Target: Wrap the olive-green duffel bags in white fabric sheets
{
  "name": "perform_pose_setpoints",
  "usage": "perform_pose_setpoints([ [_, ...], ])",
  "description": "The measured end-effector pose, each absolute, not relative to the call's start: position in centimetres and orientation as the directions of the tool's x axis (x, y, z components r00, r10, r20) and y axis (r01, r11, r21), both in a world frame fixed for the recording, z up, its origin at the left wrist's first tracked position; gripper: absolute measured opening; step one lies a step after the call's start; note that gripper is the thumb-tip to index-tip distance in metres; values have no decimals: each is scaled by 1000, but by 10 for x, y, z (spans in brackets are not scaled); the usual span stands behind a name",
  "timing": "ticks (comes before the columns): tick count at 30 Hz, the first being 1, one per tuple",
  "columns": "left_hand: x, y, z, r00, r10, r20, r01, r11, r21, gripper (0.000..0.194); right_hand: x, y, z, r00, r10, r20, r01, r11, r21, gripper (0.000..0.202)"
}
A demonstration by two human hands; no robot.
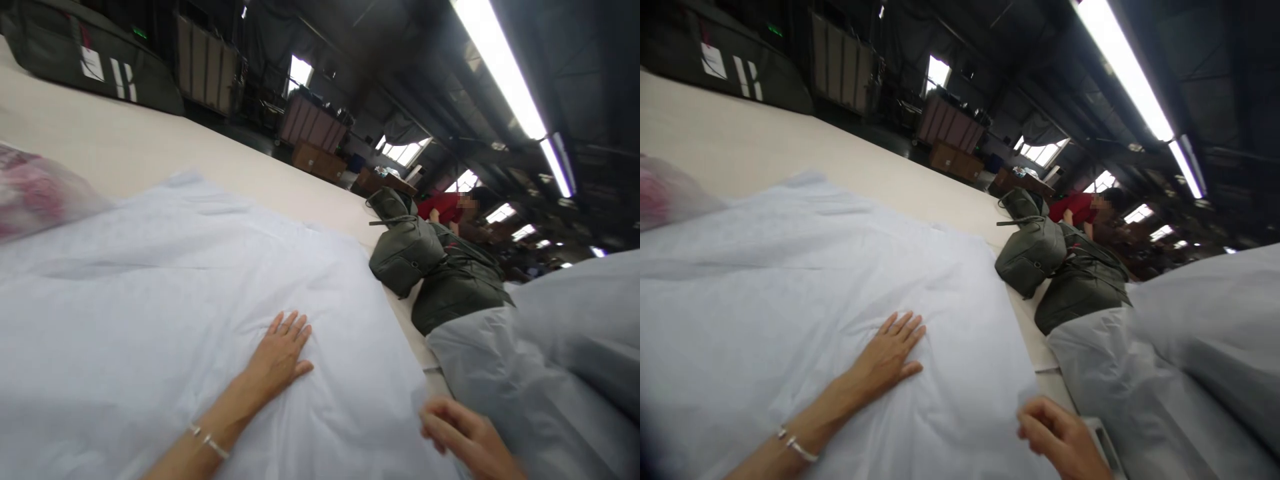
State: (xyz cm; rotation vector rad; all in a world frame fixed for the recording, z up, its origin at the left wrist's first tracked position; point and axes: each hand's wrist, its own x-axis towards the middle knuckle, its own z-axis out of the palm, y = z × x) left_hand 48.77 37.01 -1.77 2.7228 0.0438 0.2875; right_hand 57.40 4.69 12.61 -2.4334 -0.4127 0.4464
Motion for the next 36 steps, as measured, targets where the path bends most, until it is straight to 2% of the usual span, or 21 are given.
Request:
perform_pose_setpoints([
  [3,487,369,-17,981,74,180,-12,-900,436,65,602,166,113,720,617,-319,249,-658,-710,21],
  [6,487,369,-16,984,77,163,-9,-883,469,68,637,251,95,666,688,-289,303,-603,-738,18],
  [12,489,369,-15,993,60,106,-4,-853,522,70,720,319,64,745,635,-204,337,-623,-705,16],
  [16,489,369,-12,996,48,80,-5,-834,552,71,749,338,54,757,617,-214,327,-642,-694,12],
  [21,490,369,-11,996,47,73,-4,-816,578,70,764,353,52,737,621,-266,304,-657,-690,12],
  [31,489,369,-12,998,30,60,-13,-792,611,71,779,378,42,691,652,-311,269,-631,-728,29],
  [36,488,370,-10,998,29,54,-12,-767,642,75,780,391,38,670,661,-337,294,-654,-697,31],
])
